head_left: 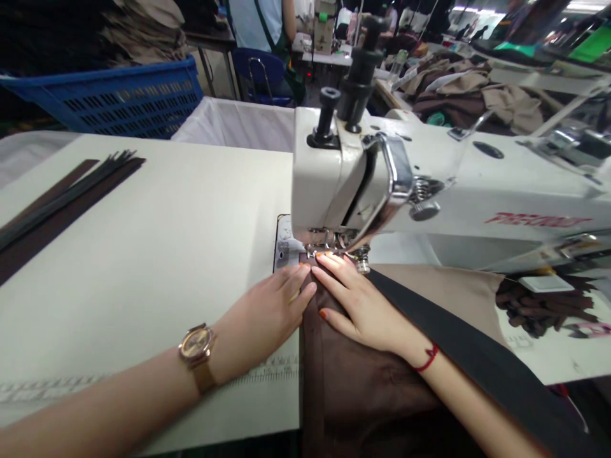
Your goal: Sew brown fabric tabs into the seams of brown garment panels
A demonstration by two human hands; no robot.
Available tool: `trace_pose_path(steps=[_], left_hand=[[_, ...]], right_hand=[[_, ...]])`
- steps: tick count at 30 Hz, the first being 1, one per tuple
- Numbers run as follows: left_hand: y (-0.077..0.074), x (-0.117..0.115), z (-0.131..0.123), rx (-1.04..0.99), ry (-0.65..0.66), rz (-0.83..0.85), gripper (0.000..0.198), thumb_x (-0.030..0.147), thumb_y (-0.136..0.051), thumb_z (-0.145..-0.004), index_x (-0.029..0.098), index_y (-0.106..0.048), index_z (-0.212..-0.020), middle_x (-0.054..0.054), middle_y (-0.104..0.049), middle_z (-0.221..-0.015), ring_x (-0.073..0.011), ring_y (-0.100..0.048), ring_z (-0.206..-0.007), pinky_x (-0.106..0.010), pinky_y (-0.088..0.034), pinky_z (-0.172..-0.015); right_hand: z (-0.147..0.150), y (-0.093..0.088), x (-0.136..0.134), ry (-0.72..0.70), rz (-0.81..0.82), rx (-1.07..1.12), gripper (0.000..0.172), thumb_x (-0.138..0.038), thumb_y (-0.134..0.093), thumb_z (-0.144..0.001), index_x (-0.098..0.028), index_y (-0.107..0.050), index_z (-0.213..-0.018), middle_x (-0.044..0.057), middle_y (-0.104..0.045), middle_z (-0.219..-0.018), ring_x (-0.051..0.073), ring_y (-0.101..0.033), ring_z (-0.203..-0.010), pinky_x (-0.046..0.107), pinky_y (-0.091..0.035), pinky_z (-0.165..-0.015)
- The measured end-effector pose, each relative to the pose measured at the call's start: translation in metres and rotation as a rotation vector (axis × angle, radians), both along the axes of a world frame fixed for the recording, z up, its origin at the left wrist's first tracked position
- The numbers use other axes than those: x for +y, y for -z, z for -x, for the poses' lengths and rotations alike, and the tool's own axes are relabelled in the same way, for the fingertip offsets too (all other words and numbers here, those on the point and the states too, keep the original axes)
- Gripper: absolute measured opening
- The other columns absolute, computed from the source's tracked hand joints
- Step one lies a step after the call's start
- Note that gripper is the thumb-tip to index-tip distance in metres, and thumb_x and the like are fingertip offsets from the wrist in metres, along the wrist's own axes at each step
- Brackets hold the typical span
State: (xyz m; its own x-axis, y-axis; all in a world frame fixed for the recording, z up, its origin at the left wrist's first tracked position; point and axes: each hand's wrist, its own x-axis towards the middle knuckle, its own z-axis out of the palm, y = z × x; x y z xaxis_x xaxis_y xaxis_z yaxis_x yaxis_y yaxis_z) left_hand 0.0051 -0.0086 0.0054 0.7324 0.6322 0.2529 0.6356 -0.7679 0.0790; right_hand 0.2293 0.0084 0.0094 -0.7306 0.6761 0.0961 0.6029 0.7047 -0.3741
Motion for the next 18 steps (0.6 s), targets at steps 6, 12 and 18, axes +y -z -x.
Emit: trace_pose_path(steps=[6,12,18], left_hand=[[-0.008,-0.045,0.002,0.056,0.037,0.044,0.045,0.022,-0.054,-0.087,0.009,-0.052,-0.129,-0.020,-0.045,-0.141,-0.0346,-0.043,-0.130,-0.053,-0.039,-0.109],[0.002,-0.123,0.000,0.035,0.120,-0.080,0.037,0.013,-0.047,-0.088,0.008,-0.056,-0.124,-0.019,-0.053,-0.135,-0.0330,-0.051,-0.124,-0.045,-0.052,-0.096],[0.010,-0.132,0.000,-0.110,0.119,-0.101,0.035,0.008,-0.041,-0.092,0.009,-0.058,-0.122,-0.015,-0.061,-0.128,-0.0269,-0.054,-0.123,-0.041,-0.053,-0.097]], right_hand=[[-0.006,-0.004,-0.040,0.065,0.066,0.027,0.061,-0.029,-0.052,-0.093,-0.014,-0.030,-0.148,0.013,-0.016,-0.158,0.025,-0.008,-0.146,0.047,-0.017,-0.118],[-0.028,-0.003,-0.085,0.091,0.211,0.104,0.064,-0.034,-0.051,-0.094,-0.021,-0.024,-0.151,0.009,-0.009,-0.160,0.022,-0.013,-0.146,0.042,-0.020,-0.118],[-0.041,-0.007,-0.082,0.033,0.055,-0.012,0.066,-0.040,-0.056,-0.091,-0.021,-0.029,-0.149,0.010,-0.015,-0.159,0.026,-0.011,-0.146,0.047,-0.017,-0.118]])
